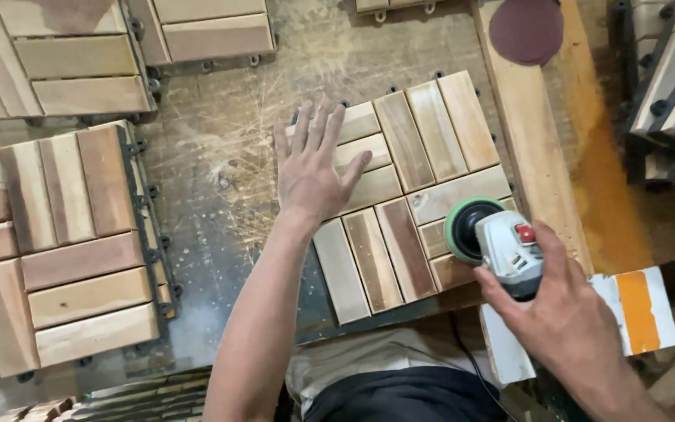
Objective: The person uses a handheld orbital sander to smooth the surface of a wooden block composed of multiple smaller pieces arranged in a pattern. The person moves the sander across the wood while holding the block steady with the other hand.
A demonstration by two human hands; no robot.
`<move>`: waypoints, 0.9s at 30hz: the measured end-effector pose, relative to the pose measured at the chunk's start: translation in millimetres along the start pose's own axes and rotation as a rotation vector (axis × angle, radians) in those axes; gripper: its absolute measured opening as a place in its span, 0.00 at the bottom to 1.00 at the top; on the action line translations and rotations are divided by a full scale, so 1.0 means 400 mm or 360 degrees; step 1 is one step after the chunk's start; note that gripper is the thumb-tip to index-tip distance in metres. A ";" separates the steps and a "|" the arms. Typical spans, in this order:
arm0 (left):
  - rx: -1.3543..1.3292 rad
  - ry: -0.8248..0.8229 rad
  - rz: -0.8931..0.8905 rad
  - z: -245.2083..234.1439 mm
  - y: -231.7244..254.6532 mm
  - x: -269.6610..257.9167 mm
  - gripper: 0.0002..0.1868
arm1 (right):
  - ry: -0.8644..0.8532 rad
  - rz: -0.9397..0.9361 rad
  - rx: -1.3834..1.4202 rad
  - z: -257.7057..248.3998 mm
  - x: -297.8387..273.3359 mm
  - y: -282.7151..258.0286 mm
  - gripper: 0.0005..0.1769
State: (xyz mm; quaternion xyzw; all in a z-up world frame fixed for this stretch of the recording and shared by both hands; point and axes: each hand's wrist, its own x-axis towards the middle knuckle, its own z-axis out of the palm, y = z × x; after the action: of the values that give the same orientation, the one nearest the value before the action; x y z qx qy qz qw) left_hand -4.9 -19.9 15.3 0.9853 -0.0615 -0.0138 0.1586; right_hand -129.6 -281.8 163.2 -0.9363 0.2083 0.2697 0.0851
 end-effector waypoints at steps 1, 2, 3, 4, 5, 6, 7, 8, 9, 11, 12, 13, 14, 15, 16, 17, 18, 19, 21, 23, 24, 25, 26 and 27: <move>0.0012 -0.0003 0.0001 0.005 -0.005 0.000 0.44 | -0.0006 -0.0004 0.0010 0.009 -0.006 -0.007 0.54; 0.0042 0.0027 0.0012 0.008 -0.008 0.000 0.44 | -0.0090 -0.0015 -0.0009 0.017 -0.013 -0.014 0.55; 0.0060 0.0052 0.0033 0.014 -0.005 0.000 0.44 | -0.0170 -0.0012 -0.0032 0.022 -0.025 -0.017 0.56; 0.0059 0.0046 0.0044 0.013 -0.002 -0.005 0.44 | -0.0172 -0.0001 -0.0026 0.032 -0.026 -0.007 0.56; 0.0036 0.0069 0.0043 0.010 -0.001 -0.004 0.44 | -0.0089 -0.0075 -0.0070 0.039 -0.024 -0.001 0.57; 0.0013 0.0093 0.0043 0.007 -0.002 -0.004 0.43 | -0.0006 -0.0148 -0.0114 0.046 -0.021 0.004 0.58; 0.0012 0.0103 0.0049 0.007 -0.003 0.000 0.43 | 0.0006 -0.0148 -0.0111 0.034 -0.011 0.001 0.58; 0.0013 0.0100 0.0048 0.008 -0.004 0.004 0.44 | 0.0008 -0.0075 -0.0079 0.022 -0.001 -0.002 0.56; 0.0013 0.0079 0.0030 0.011 -0.006 -0.007 0.44 | -0.0012 -0.0005 -0.0059 0.012 0.004 -0.001 0.54; 0.0008 0.0097 0.0036 0.011 -0.006 -0.002 0.44 | 0.0057 -0.0038 -0.0058 0.016 0.013 0.006 0.54; 0.0006 0.0124 0.0054 0.010 -0.007 0.000 0.44 | 0.0136 -0.0067 -0.0048 0.018 0.017 0.008 0.54; 0.0009 0.0130 0.0055 0.013 -0.008 -0.001 0.44 | 0.0141 -0.0071 -0.0045 0.012 0.009 -0.007 0.54; 0.0013 0.0183 0.0071 0.015 -0.008 -0.002 0.44 | -0.0001 -0.0044 -0.0074 0.005 0.000 -0.021 0.53; 0.0017 0.0232 0.0082 0.017 -0.008 -0.006 0.43 | -0.0149 -0.0020 -0.0107 -0.003 -0.010 -0.034 0.53; 0.0021 0.0236 0.0076 0.012 -0.007 -0.005 0.43 | -0.0148 -0.0027 -0.0108 0.016 -0.007 -0.024 0.53; 0.0008 0.0207 0.0073 0.009 -0.006 -0.005 0.43 | -0.0038 -0.0179 -0.0113 0.037 -0.007 -0.013 0.53; -0.0004 0.0178 0.0071 0.006 -0.004 -0.004 0.44 | 0.0074 -0.0329 -0.0115 0.058 -0.007 -0.002 0.54; -0.0006 0.0180 0.0079 0.010 -0.007 -0.004 0.44 | 0.0080 -0.0323 -0.0112 0.037 -0.002 -0.017 0.54; 0.0006 0.0158 0.0052 0.018 -0.011 -0.003 0.44 | -0.0140 -0.0115 -0.0110 -0.007 0.006 -0.047 0.51; 0.0003 0.0157 0.0053 0.016 -0.008 -0.002 0.44 | -0.0004 -0.0119 -0.0056 -0.008 0.025 -0.032 0.51; 0.0002 0.0159 0.0048 0.015 -0.008 -0.002 0.44 | 0.0130 -0.0131 -0.0005 -0.008 0.035 -0.025 0.51; 0.0002 0.0160 0.0044 0.015 -0.009 -0.003 0.44 | 0.0130 -0.0133 -0.0007 -0.012 0.031 -0.029 0.51; -0.0001 0.0185 0.0047 0.016 -0.010 -0.003 0.44 | 0.0104 -0.0123 -0.0005 -0.016 0.028 -0.032 0.52; -0.0004 0.0208 0.0058 0.018 -0.009 -0.001 0.43 | 0.0079 -0.0105 0.0000 -0.019 0.024 -0.035 0.53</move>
State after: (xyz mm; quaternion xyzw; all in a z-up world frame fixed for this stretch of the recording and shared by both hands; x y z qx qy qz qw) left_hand -5.1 -18.6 7.2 0.9826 -0.0688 0.0533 0.1639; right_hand -112.6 -274.5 165.2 -0.9491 0.1793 0.2434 0.0887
